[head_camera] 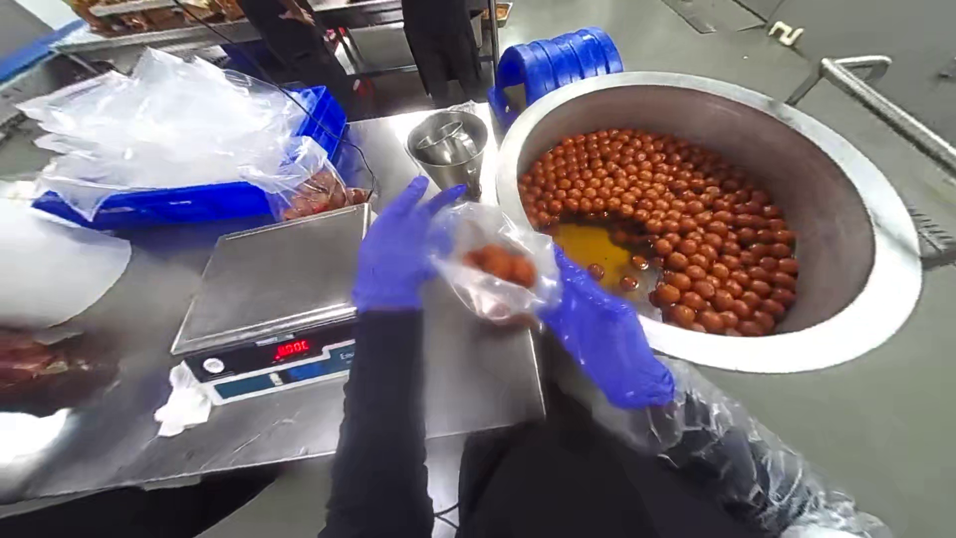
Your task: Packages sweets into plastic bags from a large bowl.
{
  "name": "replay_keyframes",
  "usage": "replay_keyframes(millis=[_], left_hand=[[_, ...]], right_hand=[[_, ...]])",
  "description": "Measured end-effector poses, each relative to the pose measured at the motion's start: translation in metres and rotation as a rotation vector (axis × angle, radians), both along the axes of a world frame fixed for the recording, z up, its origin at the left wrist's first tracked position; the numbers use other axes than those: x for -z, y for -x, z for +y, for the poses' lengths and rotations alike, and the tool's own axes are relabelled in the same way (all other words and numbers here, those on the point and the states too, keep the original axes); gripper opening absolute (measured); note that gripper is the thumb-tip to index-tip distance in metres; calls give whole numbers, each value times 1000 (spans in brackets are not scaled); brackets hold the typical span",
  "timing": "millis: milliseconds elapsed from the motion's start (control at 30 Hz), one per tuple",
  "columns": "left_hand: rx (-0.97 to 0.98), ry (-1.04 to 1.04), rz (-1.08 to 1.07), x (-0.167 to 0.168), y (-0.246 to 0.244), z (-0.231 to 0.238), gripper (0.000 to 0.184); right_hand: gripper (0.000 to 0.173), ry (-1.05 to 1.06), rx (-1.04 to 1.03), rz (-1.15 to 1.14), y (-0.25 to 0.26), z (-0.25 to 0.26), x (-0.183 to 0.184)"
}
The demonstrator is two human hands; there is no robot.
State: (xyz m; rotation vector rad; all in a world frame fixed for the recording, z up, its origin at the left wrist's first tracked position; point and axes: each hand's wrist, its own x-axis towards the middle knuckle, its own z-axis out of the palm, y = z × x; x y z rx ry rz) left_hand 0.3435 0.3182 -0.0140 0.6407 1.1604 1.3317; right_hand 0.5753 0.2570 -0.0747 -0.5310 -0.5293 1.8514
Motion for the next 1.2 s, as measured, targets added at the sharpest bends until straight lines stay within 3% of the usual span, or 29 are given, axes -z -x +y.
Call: replay_keyframes(millis=[167,233,333,400,433,467,500,567,667,833,1000,1100,1200], left_hand=[[129,-9,405,24,-3,70,39],[77,29,339,34,-5,83,35],[21,-47,158,39,-1,74,33],[-55,-102,269,50,-3,53,23],[-106,-84,373,57,-6,38,28],[-157,-31,438,62,-12,24,47],[-217,27,427,67,-21,10,52],[-301,97,257,69,-39,-10,37],[-272,5,-46,65,-45,-14,32],[-404,-83,-14,55,-52,9,34],[-390,-92,-32,45,-51,19,41],[-357,-69,-78,52,-46,17,41],[-344,-56,-142,55,-41,12,41]], right_hand=[[31,174,24,17,16,39,34],[29,207,-3,40,21,46,43],[27,222,-52,81,25,55,46],[27,234,-93,73,27,59,44],[28,248,-106,76,28,60,43],[28,255,-115,79,29,61,42],[28,261,-119,76,30,62,41],[28,271,-126,53,30,64,37],[30,251,-134,32,33,63,35],[31,202,-92,55,45,63,30],[36,219,-117,107,46,67,19],[39,164,-268,-92,29,74,25],[35,-80,-311,-748,2,106,8]])
